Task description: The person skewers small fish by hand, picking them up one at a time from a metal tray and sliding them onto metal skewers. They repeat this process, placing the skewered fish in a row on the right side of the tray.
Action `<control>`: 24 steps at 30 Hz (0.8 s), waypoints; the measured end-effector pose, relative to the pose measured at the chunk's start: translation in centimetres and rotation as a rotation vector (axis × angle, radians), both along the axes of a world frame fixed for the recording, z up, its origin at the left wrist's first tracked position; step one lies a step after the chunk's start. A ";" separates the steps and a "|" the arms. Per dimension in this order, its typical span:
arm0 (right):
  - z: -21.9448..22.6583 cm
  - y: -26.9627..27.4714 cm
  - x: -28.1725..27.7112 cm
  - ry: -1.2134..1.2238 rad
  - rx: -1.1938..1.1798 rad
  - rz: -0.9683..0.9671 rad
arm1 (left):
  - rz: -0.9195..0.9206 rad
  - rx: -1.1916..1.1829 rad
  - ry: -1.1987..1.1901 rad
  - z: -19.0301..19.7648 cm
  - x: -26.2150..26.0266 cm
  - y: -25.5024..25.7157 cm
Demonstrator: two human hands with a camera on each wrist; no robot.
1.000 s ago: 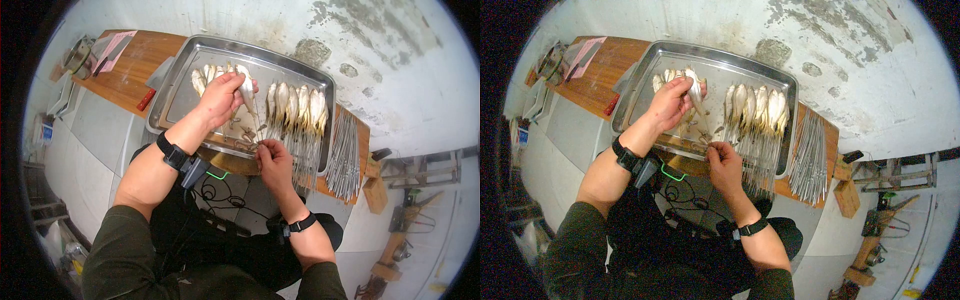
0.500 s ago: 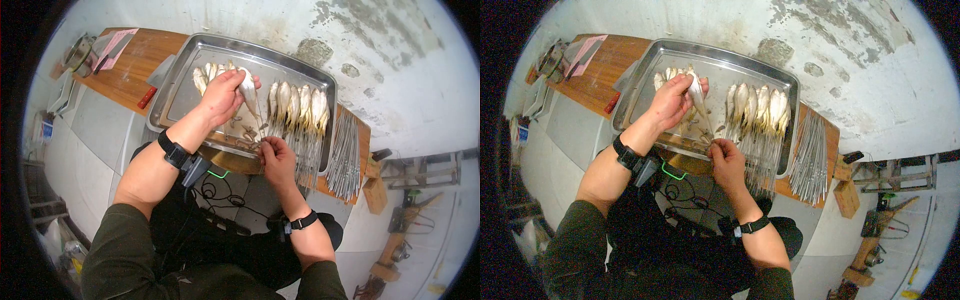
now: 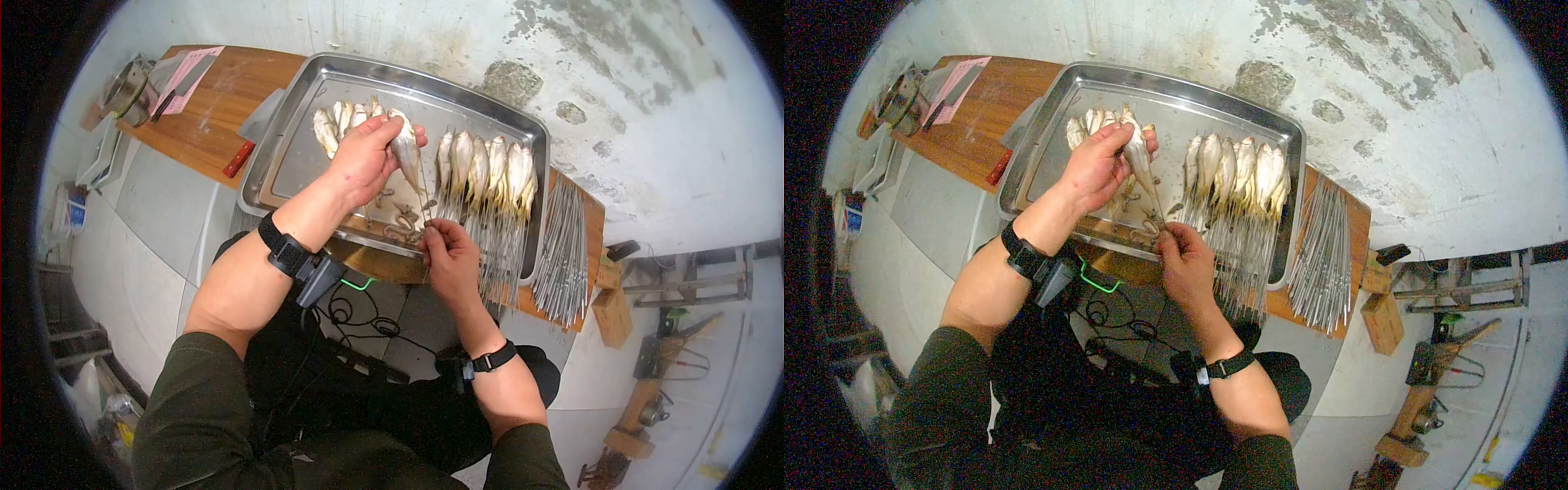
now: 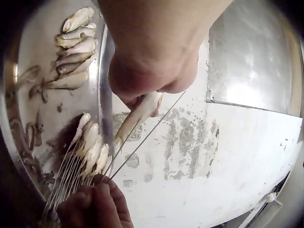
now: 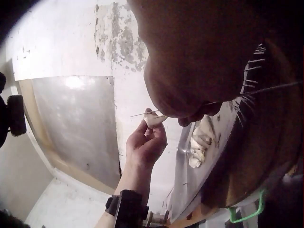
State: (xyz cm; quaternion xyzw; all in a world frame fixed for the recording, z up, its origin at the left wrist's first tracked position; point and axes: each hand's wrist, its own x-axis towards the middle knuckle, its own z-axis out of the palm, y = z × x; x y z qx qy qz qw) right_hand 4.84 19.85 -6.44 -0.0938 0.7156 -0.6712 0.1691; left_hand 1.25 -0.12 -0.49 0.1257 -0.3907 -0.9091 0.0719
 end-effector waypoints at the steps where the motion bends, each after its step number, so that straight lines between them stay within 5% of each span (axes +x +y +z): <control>1: -0.1 -0.1 0.0 0.035 -0.003 0.003 | 0.000 0.000 0.000 -0.1 0.0 0.1; 24: 1.6 -0.3 0.2 -0.087 -0.075 -0.012 | -0.080 -0.009 0.007 -0.3 -0.2 0.2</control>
